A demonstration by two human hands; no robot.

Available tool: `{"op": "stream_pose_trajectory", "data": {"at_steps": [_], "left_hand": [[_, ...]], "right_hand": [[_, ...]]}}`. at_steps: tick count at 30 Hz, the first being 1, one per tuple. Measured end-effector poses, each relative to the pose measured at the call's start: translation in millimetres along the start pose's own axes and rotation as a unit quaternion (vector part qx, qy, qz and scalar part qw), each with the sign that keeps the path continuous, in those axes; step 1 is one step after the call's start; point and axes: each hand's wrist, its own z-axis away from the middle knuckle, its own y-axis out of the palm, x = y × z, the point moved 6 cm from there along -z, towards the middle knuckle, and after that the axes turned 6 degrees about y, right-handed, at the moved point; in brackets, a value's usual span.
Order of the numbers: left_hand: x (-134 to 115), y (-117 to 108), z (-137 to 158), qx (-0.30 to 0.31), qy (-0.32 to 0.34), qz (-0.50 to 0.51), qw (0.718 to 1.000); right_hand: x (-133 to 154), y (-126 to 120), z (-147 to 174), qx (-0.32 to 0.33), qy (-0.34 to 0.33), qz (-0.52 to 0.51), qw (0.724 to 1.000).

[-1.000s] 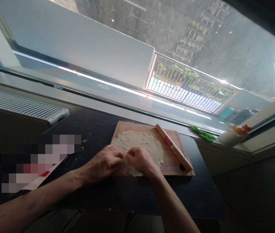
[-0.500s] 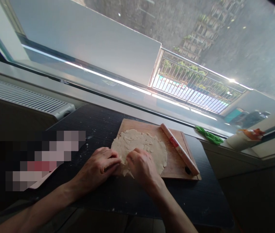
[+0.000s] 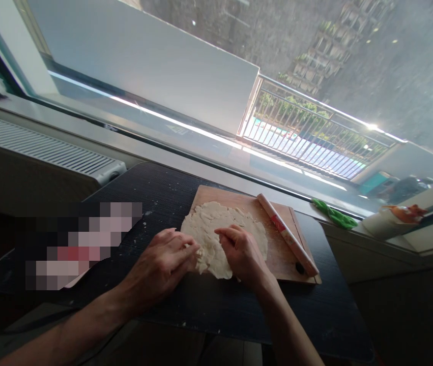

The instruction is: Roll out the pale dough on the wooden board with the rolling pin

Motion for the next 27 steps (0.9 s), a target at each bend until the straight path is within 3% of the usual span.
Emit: {"op": "stream_pose_trajectory", "data": {"at_steps": [5, 7, 10, 13, 16, 23, 27], "left_hand": [[-5.6, 10.6, -7.3, 0.057, -0.001, -0.019, 0.998], [5.0, 11.8, -18.3, 0.038, -0.046, -0.043, 0.997], [27.2, 19.4, -40.7, 0.006, -0.156, -0.109, 0.982], [45.7, 32.2, -66.1, 0.023, -0.234, -0.175, 0.956], [57.9, 38.1, -88.9, 0.058, -0.255, -0.200, 0.944], [72.7, 49.2, -117.3, 0.122, -0.233, -0.068, 0.962], [83.4, 58.2, -141.8, 0.112, -0.216, 0.014, 0.970]], "right_hand": [[-6.1, 11.5, 9.6, 0.066, -0.047, 0.020, 0.997], [-18.6, -4.1, 6.6, 0.011, -0.047, 0.039, 0.998], [-52.1, -34.1, 2.6, -0.110, 0.011, 0.136, 0.985], [-86.3, -40.3, 3.5, -0.118, 0.072, 0.202, 0.970], [-101.5, -36.2, 7.5, -0.107, 0.081, 0.211, 0.968], [-79.2, -40.7, 14.6, -0.142, 0.054, 0.201, 0.968], [-63.1, -37.9, 16.7, -0.099, 0.011, 0.201, 0.974]]}}
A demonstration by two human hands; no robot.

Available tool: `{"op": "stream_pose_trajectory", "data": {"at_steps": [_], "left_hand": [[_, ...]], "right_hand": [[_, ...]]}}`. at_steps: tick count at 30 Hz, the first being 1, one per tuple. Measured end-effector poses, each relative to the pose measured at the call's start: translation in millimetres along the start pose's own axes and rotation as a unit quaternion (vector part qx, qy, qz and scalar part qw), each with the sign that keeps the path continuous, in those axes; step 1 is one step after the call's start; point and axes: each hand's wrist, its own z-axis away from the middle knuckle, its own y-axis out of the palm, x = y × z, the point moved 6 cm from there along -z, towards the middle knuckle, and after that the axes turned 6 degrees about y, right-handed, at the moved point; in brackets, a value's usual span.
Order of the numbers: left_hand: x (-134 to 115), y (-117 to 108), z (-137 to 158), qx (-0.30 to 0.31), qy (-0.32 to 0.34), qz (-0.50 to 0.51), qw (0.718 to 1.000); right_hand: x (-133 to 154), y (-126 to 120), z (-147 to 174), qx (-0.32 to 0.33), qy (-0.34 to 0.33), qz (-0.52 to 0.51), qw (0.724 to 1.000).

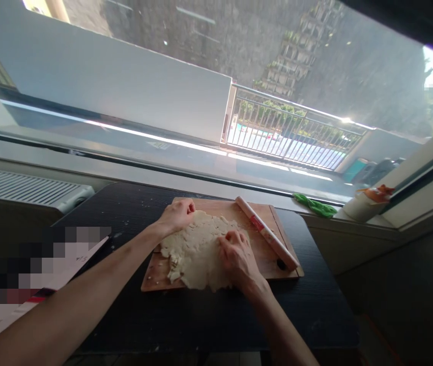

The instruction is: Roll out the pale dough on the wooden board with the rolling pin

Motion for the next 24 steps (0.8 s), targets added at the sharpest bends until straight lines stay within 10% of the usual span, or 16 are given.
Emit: {"op": "stream_pose_trajectory", "data": {"at_steps": [6, 10, 14, 21, 24], "left_hand": [[-31.9, -7.5, -26.7, -0.055, 0.070, -0.128, 0.988], [-70.0, 41.5, 4.3, 0.042, 0.186, -0.133, 0.973], [-73.4, 68.7, 27.1, 0.085, 0.160, -0.113, 0.977], [-57.9, -24.7, 35.8, -0.141, 0.174, -0.087, 0.971], [-61.1, -27.4, 40.3, -0.099, 0.231, -0.103, 0.962]], "right_hand": [[-66.4, -48.3, -0.9, -0.087, 0.130, 0.067, 0.985], [-118.9, -44.5, 6.3, -0.044, 0.227, 0.108, 0.967], [-125.7, -32.4, 11.1, -0.037, 0.216, 0.110, 0.969], [-72.6, -43.0, 3.7, -0.006, 0.046, 0.013, 0.999], [-48.0, -33.1, -19.8, 0.018, 0.003, -0.005, 1.000]]}}
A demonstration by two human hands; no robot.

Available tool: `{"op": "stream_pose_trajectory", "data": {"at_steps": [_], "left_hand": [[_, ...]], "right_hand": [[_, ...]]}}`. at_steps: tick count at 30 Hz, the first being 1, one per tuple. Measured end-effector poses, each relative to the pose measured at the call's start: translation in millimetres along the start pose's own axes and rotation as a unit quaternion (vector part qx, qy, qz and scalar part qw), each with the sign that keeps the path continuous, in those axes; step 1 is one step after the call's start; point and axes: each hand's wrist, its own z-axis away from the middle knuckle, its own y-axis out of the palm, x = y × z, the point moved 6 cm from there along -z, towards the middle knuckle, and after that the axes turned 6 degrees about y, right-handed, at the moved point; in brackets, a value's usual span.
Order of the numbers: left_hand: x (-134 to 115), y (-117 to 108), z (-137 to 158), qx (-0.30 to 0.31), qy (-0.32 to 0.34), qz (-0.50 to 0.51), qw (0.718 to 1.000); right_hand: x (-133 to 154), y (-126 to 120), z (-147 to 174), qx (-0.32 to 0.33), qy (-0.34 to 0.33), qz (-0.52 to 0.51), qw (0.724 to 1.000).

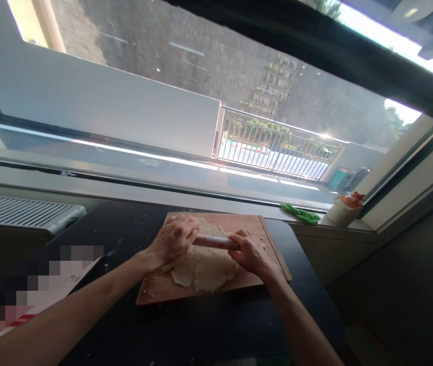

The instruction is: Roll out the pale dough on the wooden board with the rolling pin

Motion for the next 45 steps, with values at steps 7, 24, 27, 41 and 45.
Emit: {"op": "stream_pose_trajectory", "data": {"at_steps": [7, 24, 27, 41, 45], "left_hand": [[-0.2, 32.2, 31.2, 0.014, 0.004, -0.057, 0.998], [8.3, 37.1, 17.4, 0.050, -0.095, -0.031, 0.994], [16.6, 41.5, 7.4, 0.080, -0.132, -0.003, 0.988], [44.2, -0.8, 78.8, 0.106, -0.195, -0.040, 0.974], [56.6, 3.6, 80.8, 0.089, -0.202, -0.085, 0.972]], "right_hand": [[1.5, 31.1, -27.7, -0.124, 0.177, 0.041, 0.975], [10.3, 36.9, -14.3, -0.158, 0.181, 0.050, 0.969], [7.1, 38.5, -30.5, -0.115, 0.197, 0.057, 0.972], [66.0, 49.7, -21.3, -0.063, 0.080, 0.051, 0.993], [82.2, 60.0, -43.8, -0.055, 0.087, 0.019, 0.994]]}}
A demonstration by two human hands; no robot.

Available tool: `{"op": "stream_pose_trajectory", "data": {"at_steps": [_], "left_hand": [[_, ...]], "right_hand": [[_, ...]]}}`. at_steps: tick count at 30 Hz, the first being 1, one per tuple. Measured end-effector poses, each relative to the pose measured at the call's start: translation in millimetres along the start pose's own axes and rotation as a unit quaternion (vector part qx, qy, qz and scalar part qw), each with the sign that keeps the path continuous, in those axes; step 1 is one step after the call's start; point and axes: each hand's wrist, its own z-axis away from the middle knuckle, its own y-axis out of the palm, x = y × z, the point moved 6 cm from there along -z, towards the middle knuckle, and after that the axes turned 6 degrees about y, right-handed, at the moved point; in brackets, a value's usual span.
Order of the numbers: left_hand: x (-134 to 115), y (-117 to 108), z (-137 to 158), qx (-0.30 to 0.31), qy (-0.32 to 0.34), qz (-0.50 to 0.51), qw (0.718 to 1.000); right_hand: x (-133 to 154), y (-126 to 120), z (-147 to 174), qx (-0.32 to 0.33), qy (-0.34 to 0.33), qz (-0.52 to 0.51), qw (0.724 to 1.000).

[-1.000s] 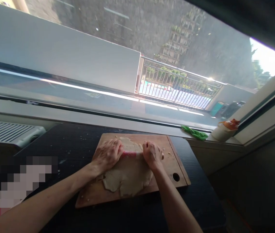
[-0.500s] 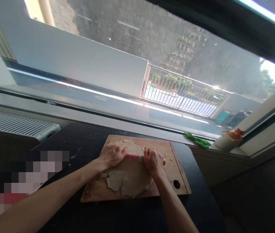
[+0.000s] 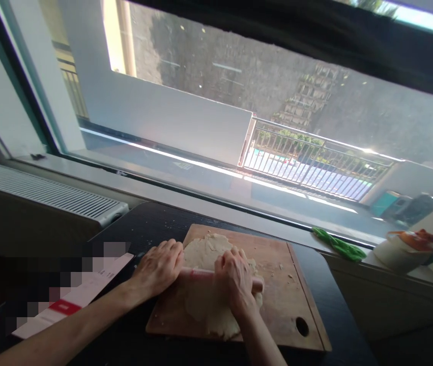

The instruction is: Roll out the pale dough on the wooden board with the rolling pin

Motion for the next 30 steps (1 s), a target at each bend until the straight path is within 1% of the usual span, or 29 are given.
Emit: {"op": "stream_pose_trajectory", "data": {"at_steps": [2, 4, 6, 8, 10, 11, 15, 17, 20, 21, 23, 26, 27, 28, 30], "left_hand": [[3.6, 2.5, -12.0, -0.023, -0.010, -0.011, 1.000], [7.4, 6.5, -18.2, -0.034, -0.015, -0.006, 0.999], [7.8, 12.7, -13.8, -0.023, 0.012, 0.007, 1.000], [5.1, 18.9, -3.7, -0.005, 0.055, 0.022, 0.998], [3.7, 21.9, 0.7, 0.000, 0.077, 0.033, 0.996], [4.7, 22.5, -1.5, -0.001, 0.071, 0.036, 0.997], [13.1, 24.0, -16.9, 0.008, 0.008, 0.037, 0.999], [11.0, 22.8, -9.5, 0.015, 0.018, 0.035, 0.999], [0.5, 17.6, 13.6, 0.010, 0.080, 0.032, 0.996], [-1.8, 16.4, 17.1, 0.007, 0.091, 0.030, 0.995], [-0.8, 15.5, 11.3, 0.003, 0.076, 0.024, 0.997], [6.9, 17.0, -9.5, 0.001, 0.015, 0.017, 1.000], [7.6, 17.1, -11.3, 0.000, 0.008, 0.016, 1.000], [6.5, 16.9, -8.6, 0.000, 0.015, 0.016, 1.000], [0.2, 15.0, 7.1, -0.003, 0.057, 0.020, 0.998]], "right_hand": [[2.9, 1.7, -13.0, 0.006, 0.008, -0.006, 1.000], [2.0, 4.9, -18.3, 0.025, 0.019, -0.007, 0.999], [0.7, 9.1, -12.2, 0.034, 0.016, -0.002, 0.999], [0.8, 13.4, -1.1, 0.025, -0.007, 0.009, 1.000], [0.7, 17.2, 3.3, 0.017, -0.019, 0.022, 0.999], [0.5, 18.9, 1.1, 0.019, -0.017, 0.027, 0.999], [1.2, 22.4, -14.4, 0.058, 0.006, 0.028, 0.998], [3.9, 19.7, -6.4, 0.061, -0.007, 0.028, 0.998], [9.1, 13.3, 18.3, 0.041, -0.056, 0.031, 0.997], [10.2, 11.9, 22.1, 0.036, -0.068, 0.031, 0.997], [10.6, 12.4, 16.4, 0.041, -0.067, 0.030, 0.996], [7.5, 18.0, -5.4, 0.069, -0.029, 0.028, 0.997], [6.5, 19.3, -7.5, 0.075, -0.021, 0.027, 0.997], [6.2, 19.6, -5.0, 0.075, -0.021, 0.026, 0.997], [7.9, 18.0, 11.1, 0.066, -0.049, 0.023, 0.996]]}}
